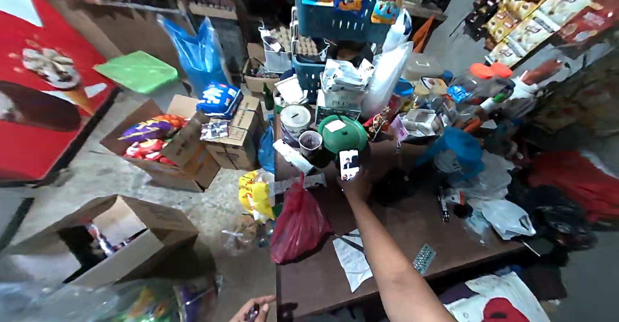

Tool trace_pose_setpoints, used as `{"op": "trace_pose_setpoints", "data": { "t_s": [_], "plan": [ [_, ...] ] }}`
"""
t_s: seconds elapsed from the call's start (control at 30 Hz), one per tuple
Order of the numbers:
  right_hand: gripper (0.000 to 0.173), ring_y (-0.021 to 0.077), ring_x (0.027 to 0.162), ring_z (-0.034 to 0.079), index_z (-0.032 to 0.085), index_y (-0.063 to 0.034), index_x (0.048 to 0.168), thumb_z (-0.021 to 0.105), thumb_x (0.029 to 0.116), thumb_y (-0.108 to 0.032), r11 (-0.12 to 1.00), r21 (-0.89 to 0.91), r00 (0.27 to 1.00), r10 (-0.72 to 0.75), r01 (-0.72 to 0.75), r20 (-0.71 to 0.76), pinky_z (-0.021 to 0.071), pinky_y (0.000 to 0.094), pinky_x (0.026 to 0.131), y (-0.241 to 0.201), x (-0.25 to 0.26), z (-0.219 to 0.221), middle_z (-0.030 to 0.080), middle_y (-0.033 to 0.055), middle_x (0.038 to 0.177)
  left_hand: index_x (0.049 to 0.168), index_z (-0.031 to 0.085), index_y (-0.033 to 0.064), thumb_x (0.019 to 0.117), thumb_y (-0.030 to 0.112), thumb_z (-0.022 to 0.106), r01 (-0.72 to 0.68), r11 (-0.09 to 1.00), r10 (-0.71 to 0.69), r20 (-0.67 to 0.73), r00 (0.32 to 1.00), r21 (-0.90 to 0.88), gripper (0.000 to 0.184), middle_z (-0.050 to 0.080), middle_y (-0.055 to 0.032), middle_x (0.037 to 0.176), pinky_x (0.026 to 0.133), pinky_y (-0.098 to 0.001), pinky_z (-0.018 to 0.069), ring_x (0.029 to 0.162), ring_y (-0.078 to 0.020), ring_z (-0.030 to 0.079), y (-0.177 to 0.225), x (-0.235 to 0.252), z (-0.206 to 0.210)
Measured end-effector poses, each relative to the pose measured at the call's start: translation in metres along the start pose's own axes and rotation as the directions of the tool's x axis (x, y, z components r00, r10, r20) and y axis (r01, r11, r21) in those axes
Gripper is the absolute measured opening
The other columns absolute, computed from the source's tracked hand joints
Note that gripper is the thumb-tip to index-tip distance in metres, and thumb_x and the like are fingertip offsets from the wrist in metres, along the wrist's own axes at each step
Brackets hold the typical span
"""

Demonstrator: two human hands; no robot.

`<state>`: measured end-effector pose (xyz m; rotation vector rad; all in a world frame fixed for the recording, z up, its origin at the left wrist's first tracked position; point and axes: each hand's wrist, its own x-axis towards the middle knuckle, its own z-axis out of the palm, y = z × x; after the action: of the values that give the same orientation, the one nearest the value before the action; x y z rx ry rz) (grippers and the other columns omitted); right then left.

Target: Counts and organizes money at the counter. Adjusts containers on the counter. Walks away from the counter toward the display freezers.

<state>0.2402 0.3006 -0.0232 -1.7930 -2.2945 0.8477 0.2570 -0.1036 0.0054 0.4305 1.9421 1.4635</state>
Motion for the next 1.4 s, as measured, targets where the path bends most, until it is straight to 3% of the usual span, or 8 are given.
{"op": "trace_pose_setpoints", "data": {
  "t_s": [0.1,0.23,0.5,0.67,0.8,0.97,1.23,1.4],
  "plan": [
    [0.114,0.0406,0.142,0.045,0.023,-0.0006,0.161,0.080,0.0806,-0.058,0.982,0.019,0.982,-0.186,0.186,-0.018,0.0378,0.0569,0.115,0.018,-0.015,-0.007,0.036,0.0254,0.160,0.110,0.069,-0.0039,0.0952,0.000,0.055,-0.032,0.999,0.032,-0.007,0.999,0.021,0.020,0.071,0.0056,0.093,0.067,-0.0085,0.0484,0.072,0.0116,0.057,0.003,0.006,0.007],
    [0.062,0.0423,0.137,0.051,0.063,-0.0081,0.139,0.073,0.0883,-0.042,0.800,-0.150,0.734,-0.595,0.581,-0.328,0.0399,0.0625,0.111,0.072,-0.025,-0.053,0.054,0.0189,0.149,0.110,0.070,-0.0012,0.0949,0.003,0.056,-0.073,0.997,0.073,0.016,0.997,0.033,0.021,0.072,0.0060,0.095,0.070,-0.0103,0.0498,0.076,0.0101,0.059,0.014,0.026,0.046],
    [0.078,0.0403,0.146,0.037,0.052,-0.0174,0.150,0.078,0.0836,-0.049,0.803,-0.283,0.850,-0.475,0.525,0.230,0.0289,0.0658,0.115,0.122,0.044,-0.127,0.043,0.0116,0.159,0.116,0.069,0.0005,0.0986,0.013,0.060,-0.199,0.967,0.167,0.193,0.967,0.161,0.023,0.071,-0.0094,0.113,0.090,-0.0284,0.0552,0.100,-0.0098,0.067,0.055,0.117,0.211],
    [0.072,0.0391,0.150,0.033,0.052,-0.0196,0.152,0.066,0.0908,-0.054,0.681,-0.150,0.680,-0.636,0.717,0.363,0.0228,0.0665,0.118,0.165,-0.004,-0.137,0.042,0.0066,0.162,0.158,0.035,0.0100,0.0759,0.032,0.089,-0.238,0.899,0.101,0.353,0.930,0.369,0.101,0.045,-0.0176,0.155,0.099,-0.0499,0.0523,0.122,-0.0310,0.061,0.062,0.163,0.291],
    [0.042,0.0391,0.115,0.066,0.074,-0.0027,0.101,0.069,0.0904,-0.043,0.603,-0.080,0.599,-0.798,0.794,-0.065,0.0527,0.0554,0.097,0.202,-0.002,-0.132,0.069,0.0199,0.123,0.160,0.030,0.0072,0.0623,0.041,0.096,-0.317,0.862,0.181,0.345,0.921,0.395,0.123,0.047,-0.0186,0.154,0.098,-0.0564,0.0532,0.126,-0.0350,0.061,0.052,0.161,0.319],
    [0.039,0.0297,0.067,0.068,0.064,-0.0038,0.064,0.067,0.0905,-0.031,0.570,-0.173,0.556,-0.822,0.804,-0.125,0.0533,0.0418,0.051,0.205,0.012,-0.126,0.063,0.0129,0.070,0.153,0.039,0.0030,0.0616,0.047,0.095,-0.332,0.799,0.192,0.310,0.931,0.502,0.116,0.053,-0.0211,0.147,0.089,-0.0609,0.0550,0.115,-0.0388,0.067,0.050,0.161,0.322],
    [0.043,0.0187,0.051,0.056,0.053,-0.0058,0.058,0.051,0.0960,-0.024,0.363,0.126,0.382,-0.833,0.923,-0.401,0.0463,0.0319,0.046,0.212,0.036,-0.128,0.054,0.0079,0.057,0.153,0.041,0.0049,0.0626,0.050,0.092,-0.306,0.770,0.154,0.302,0.941,0.560,0.113,0.057,-0.0236,0.142,0.087,-0.0680,0.0520,0.111,-0.0446,0.067,0.045,0.162,0.321],
    [0.041,0.0154,0.056,0.058,0.057,-0.0018,0.061,0.058,0.0949,-0.025,0.556,0.183,0.572,-0.684,0.811,-0.453,0.0492,0.0274,0.052,0.244,0.043,-0.165,0.058,0.0102,0.062,0.153,0.043,0.0101,0.0727,0.047,0.089,-0.302,0.784,0.122,0.342,0.932,0.543,0.100,0.059,-0.0189,0.141,0.095,-0.0633,0.0509,0.118,-0.0386,0.064,0.037,0.163,0.301]
  ]
}}
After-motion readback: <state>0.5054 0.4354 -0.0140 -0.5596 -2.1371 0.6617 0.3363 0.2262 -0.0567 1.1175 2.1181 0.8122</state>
